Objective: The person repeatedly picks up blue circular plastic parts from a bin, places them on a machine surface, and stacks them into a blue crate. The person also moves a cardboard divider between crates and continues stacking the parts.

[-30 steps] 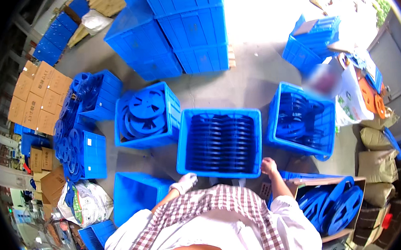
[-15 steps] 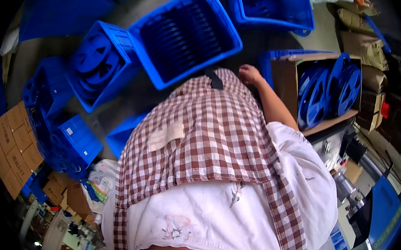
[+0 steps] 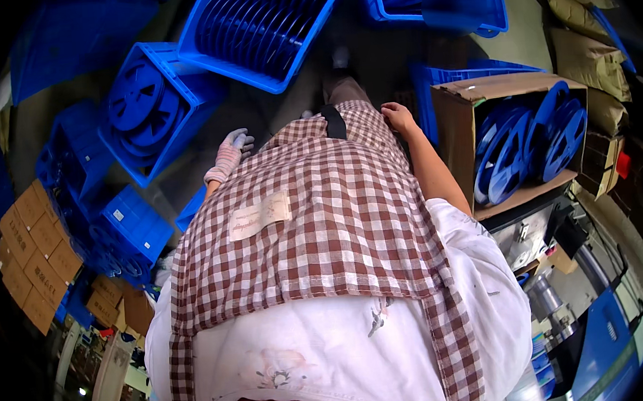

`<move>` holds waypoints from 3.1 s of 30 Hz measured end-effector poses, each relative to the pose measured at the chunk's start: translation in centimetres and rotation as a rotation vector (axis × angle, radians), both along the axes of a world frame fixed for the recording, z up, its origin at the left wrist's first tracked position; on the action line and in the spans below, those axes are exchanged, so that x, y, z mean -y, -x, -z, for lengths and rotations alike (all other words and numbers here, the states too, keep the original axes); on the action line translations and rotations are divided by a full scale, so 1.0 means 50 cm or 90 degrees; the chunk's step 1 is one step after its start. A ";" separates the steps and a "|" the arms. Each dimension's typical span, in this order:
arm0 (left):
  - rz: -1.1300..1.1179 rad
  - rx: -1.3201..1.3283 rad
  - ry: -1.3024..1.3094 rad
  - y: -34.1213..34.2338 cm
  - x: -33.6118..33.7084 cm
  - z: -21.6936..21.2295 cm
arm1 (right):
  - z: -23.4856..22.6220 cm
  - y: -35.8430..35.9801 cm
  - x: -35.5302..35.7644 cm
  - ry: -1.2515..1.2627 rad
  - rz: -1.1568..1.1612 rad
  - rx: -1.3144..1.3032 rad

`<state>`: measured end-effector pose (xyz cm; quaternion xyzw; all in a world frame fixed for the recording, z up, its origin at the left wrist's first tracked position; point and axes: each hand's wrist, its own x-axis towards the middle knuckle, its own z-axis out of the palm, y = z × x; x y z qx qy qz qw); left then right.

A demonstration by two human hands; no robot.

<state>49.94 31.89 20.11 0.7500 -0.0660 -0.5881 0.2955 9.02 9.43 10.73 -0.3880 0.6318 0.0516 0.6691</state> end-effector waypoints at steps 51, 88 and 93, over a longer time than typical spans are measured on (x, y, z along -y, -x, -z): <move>0.000 -0.007 0.162 0.290 0.415 -0.104 | -0.069 0.278 0.362 0.041 0.152 0.061; 0.715 0.320 0.684 0.379 0.630 -0.480 | -0.358 0.291 0.704 0.550 0.124 -0.610; 0.641 0.489 0.856 0.390 0.704 -0.420 | -0.311 0.311 0.759 0.612 0.065 -0.632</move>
